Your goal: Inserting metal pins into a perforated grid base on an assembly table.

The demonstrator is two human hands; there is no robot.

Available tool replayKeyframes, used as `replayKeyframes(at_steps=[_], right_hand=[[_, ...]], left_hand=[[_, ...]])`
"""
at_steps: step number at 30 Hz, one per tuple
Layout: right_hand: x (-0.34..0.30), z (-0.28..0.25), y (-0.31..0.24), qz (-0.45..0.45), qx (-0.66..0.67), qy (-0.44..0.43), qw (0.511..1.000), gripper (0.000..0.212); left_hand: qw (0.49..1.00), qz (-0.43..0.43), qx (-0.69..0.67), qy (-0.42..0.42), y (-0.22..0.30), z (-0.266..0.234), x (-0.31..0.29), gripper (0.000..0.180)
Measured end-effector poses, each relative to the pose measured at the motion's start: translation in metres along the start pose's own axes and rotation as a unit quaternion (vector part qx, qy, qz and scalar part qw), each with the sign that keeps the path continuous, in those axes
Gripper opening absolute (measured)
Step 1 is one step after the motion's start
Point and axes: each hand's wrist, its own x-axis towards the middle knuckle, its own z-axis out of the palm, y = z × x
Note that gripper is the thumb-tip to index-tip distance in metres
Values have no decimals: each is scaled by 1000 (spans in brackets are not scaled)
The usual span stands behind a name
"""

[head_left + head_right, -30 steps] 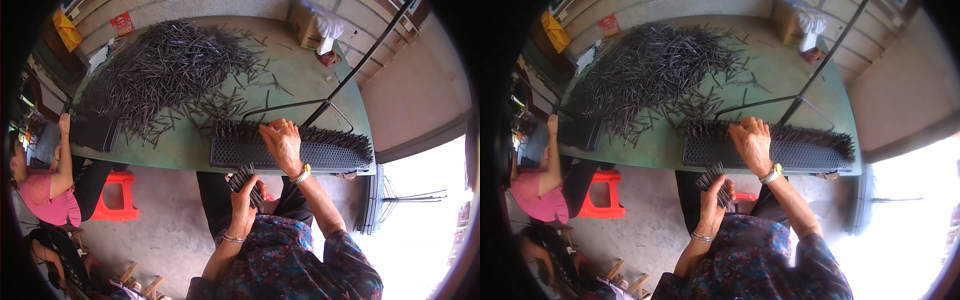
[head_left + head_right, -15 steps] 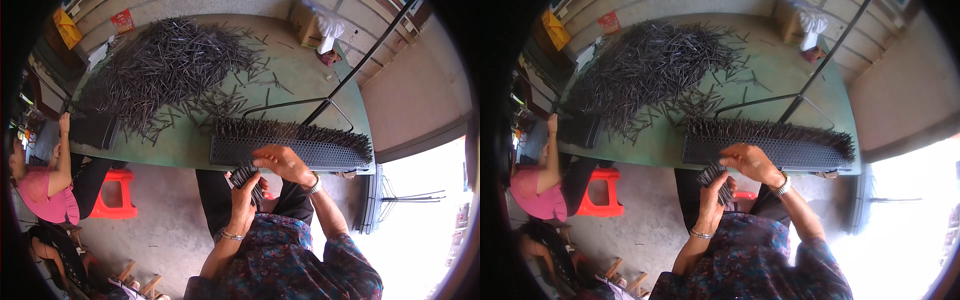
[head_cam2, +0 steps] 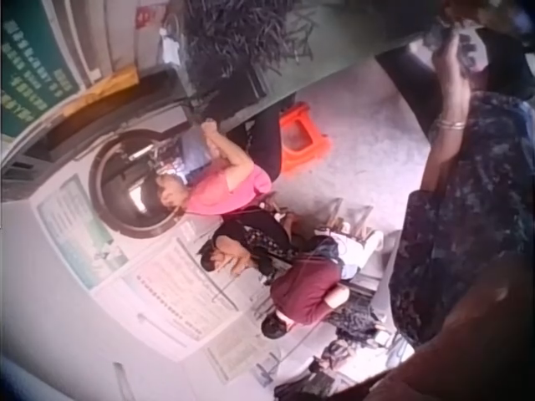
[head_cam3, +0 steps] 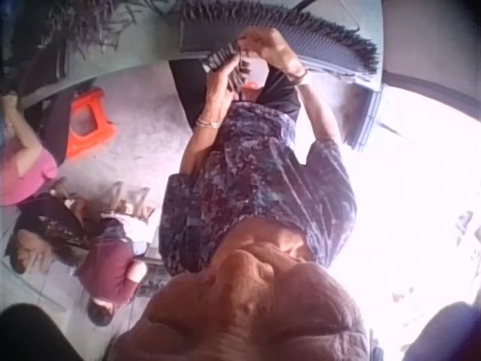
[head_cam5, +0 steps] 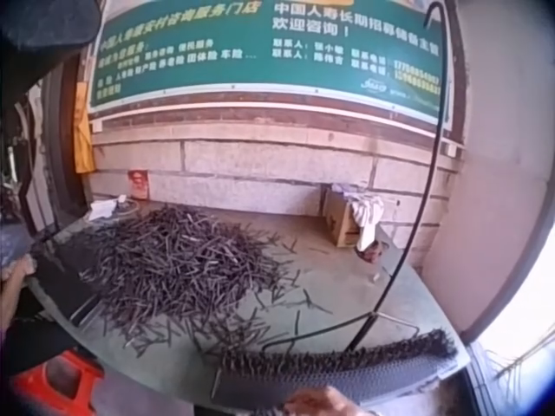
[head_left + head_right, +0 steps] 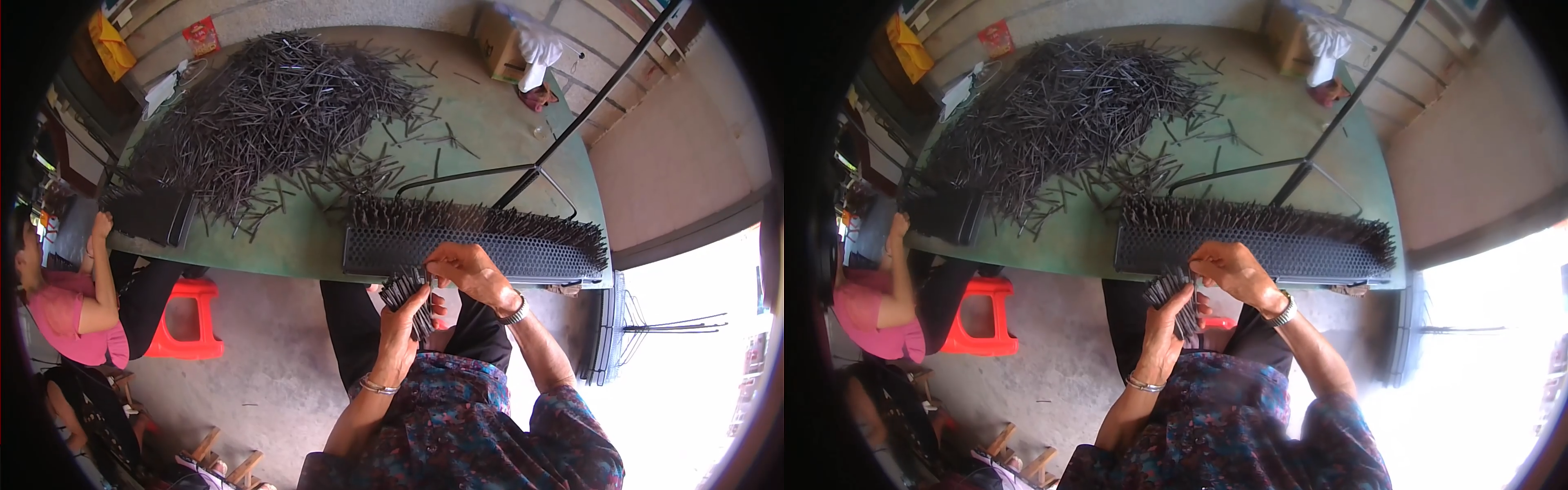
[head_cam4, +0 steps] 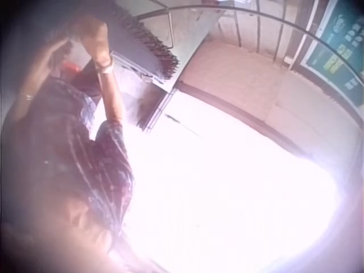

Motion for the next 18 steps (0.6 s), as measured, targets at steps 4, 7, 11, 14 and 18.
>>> replayKeyframes(at_steps=[4,7,11,14,18], right_hand=[[0,-2,3,17,31,-8,999,17],[0,-5,3,13,42,-18,999,15],[-5,-10,-4,11,-7,83,996,12],[5,-13,-12,-124,-140,227,956,7],[24,-11,-6,-179,-145,291,929,6]], left_hand=[[1000,-2,21,-15,-1,-3,2,18],[999,-1,29,-21,-1,-4,3,18],[1000,-24,6,18,0,3,2,19],[997,-42,-65,27,-7,-3,8,21],[997,-55,-57,-2,-14,0,10,23]])
